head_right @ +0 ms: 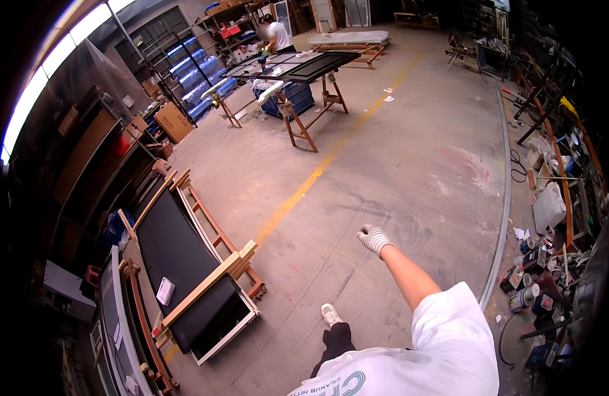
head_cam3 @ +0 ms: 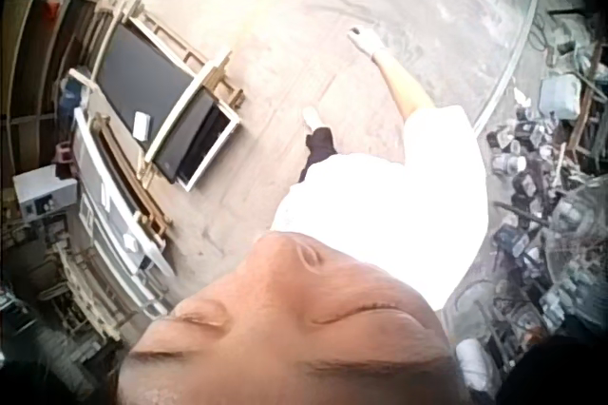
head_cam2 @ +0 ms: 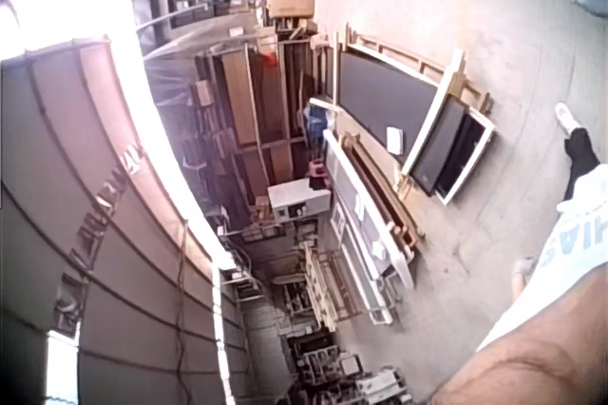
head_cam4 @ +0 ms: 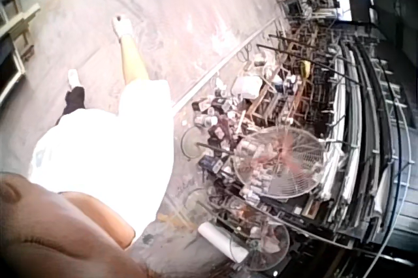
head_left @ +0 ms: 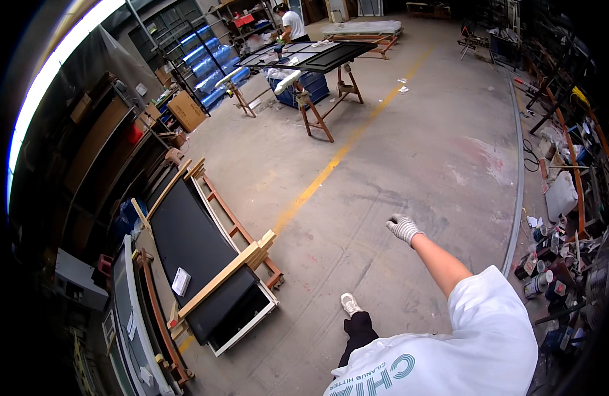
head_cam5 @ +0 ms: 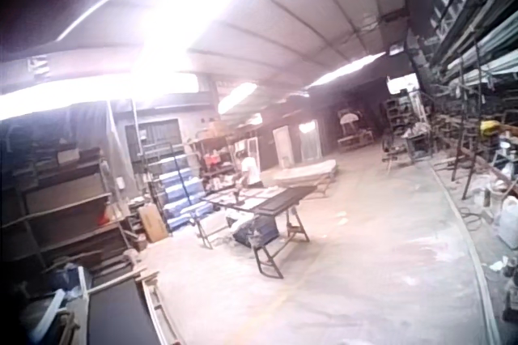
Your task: The person unpacks door hardware components from a box and uses a power drill to install a lock mechanism into a large glass door panel. They handle various small metal parts, including screws and a lock cylinder, and secure them into the door frame.
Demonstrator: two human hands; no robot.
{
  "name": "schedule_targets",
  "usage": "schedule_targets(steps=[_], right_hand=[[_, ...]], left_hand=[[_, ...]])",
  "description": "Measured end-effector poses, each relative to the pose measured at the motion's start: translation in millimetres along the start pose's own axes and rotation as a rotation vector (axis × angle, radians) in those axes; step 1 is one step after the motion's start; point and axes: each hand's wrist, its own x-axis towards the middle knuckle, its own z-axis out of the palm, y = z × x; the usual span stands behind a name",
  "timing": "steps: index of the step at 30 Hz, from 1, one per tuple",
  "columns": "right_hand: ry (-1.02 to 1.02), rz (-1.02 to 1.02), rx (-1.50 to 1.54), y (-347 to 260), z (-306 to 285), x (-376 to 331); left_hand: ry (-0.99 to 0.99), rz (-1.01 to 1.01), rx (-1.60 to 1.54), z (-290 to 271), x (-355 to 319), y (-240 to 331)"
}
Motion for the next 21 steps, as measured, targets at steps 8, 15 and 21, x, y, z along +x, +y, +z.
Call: schedule_targets(steps=[8, 15, 21], right_hand=[[-0.546, 0.208, -0.518, 0.6, 95.2, 139.9], [-0.325, 1.064, -0.268, 192.4, 87.5, 215.0], [-0.414, 0.840, -0.371, 102.4, 140.6, 471.9]], left_hand=[[-0.026, 0.317, 0.215, -262.1, 259.9, 201.4], [0.363, 0.910, 0.173, -593.7, 349.1, 614.4], [0.369, 0.991, 0.376, -669.8, 504.7, 744.2]])
